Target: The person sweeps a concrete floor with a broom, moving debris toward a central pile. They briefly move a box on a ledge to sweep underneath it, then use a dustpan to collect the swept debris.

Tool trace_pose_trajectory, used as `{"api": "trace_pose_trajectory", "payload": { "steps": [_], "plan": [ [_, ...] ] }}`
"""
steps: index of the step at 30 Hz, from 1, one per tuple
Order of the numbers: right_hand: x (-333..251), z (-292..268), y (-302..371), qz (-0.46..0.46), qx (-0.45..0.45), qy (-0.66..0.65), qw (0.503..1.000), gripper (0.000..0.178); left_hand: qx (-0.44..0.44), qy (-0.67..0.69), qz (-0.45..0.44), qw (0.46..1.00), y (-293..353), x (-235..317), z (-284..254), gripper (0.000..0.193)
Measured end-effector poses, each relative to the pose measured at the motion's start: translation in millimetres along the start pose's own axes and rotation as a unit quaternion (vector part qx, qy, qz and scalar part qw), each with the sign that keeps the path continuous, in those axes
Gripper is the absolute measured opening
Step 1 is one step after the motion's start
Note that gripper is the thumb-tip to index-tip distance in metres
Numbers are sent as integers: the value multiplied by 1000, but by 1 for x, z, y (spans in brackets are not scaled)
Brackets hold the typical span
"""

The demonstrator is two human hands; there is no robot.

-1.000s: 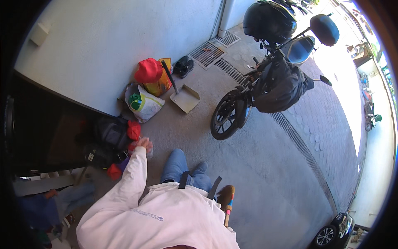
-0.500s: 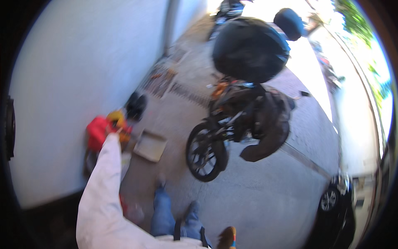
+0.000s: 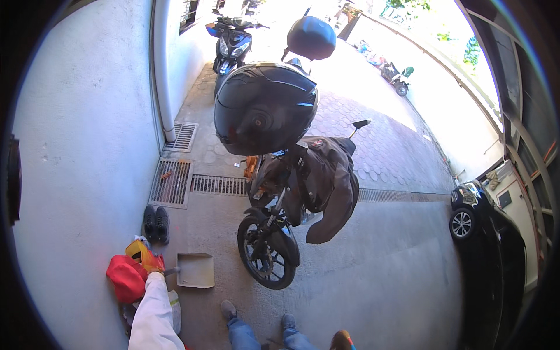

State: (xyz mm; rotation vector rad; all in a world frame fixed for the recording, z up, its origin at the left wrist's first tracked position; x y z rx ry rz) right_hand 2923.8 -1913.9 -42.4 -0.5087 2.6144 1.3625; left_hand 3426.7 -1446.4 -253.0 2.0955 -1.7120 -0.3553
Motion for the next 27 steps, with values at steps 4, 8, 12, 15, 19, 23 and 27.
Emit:
{"api": "trace_pose_trajectory", "payload": {
  "steps": [4,8,12,15,19,23,27],
  "plan": [
    [2,-3,-8,-53,-5,6,999,28,87,-36,59,994,56,9,16,45],
    [35,-15,1,-94,-69,35,993,28,14,-1,-29,999,132,-7,-2,35],
    [83,-59,-3,-125,-111,73,983,27,64,29,-87,994,242,3,-42,27],
    [132,-107,-11,-150,-140,126,970,27,102,101,-144,979,336,5,-44,29],
    [186,-174,-27,-170,-155,203,952,26,162,159,-211,951,465,-16,5,30],
    [212,-231,-47,-200,-145,291,924,26,138,343,-279,886,609,-67,97,27],
    [228,-283,-57,-227,-111,380,890,26,162,471,-430,753,786,-67,215,37]
  ]
}}
Point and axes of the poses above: each hand's wrist, its own y-axis away from the middle knuckle, its own z-axis out of the palm, x = y × z, the point moved 2 cm from there along -y, towards the middle knuckle, and after that the axes turned 6 degrees about -y, right-handed, at the moved point
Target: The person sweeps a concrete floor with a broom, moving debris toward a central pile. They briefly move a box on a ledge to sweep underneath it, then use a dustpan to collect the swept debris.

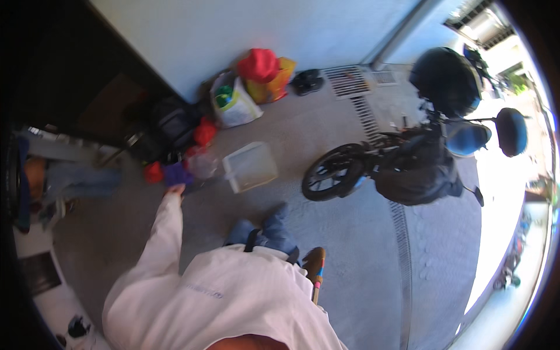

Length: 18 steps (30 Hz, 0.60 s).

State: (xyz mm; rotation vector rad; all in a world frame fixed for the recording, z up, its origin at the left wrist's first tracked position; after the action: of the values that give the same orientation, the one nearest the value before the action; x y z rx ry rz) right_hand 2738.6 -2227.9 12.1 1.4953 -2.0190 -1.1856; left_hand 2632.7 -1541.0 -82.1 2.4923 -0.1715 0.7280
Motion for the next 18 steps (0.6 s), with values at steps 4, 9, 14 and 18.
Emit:
{"api": "trace_pose_trajectory", "payload": {
  "steps": [4,9,14,18],
  "plan": [
    [15,-16,16,19,50,92,994,25,-139,191,-193,952,77,-119,4,39],
    [14,-18,57,-22,96,181,979,25,-82,146,-355,920,210,-309,-11,36],
    [-20,6,84,-137,121,286,941,25,-35,205,-455,866,367,-458,-41,33],
    [-59,61,101,-201,10,426,882,32,63,338,-547,763,502,-522,-53,31]
  ]
}}
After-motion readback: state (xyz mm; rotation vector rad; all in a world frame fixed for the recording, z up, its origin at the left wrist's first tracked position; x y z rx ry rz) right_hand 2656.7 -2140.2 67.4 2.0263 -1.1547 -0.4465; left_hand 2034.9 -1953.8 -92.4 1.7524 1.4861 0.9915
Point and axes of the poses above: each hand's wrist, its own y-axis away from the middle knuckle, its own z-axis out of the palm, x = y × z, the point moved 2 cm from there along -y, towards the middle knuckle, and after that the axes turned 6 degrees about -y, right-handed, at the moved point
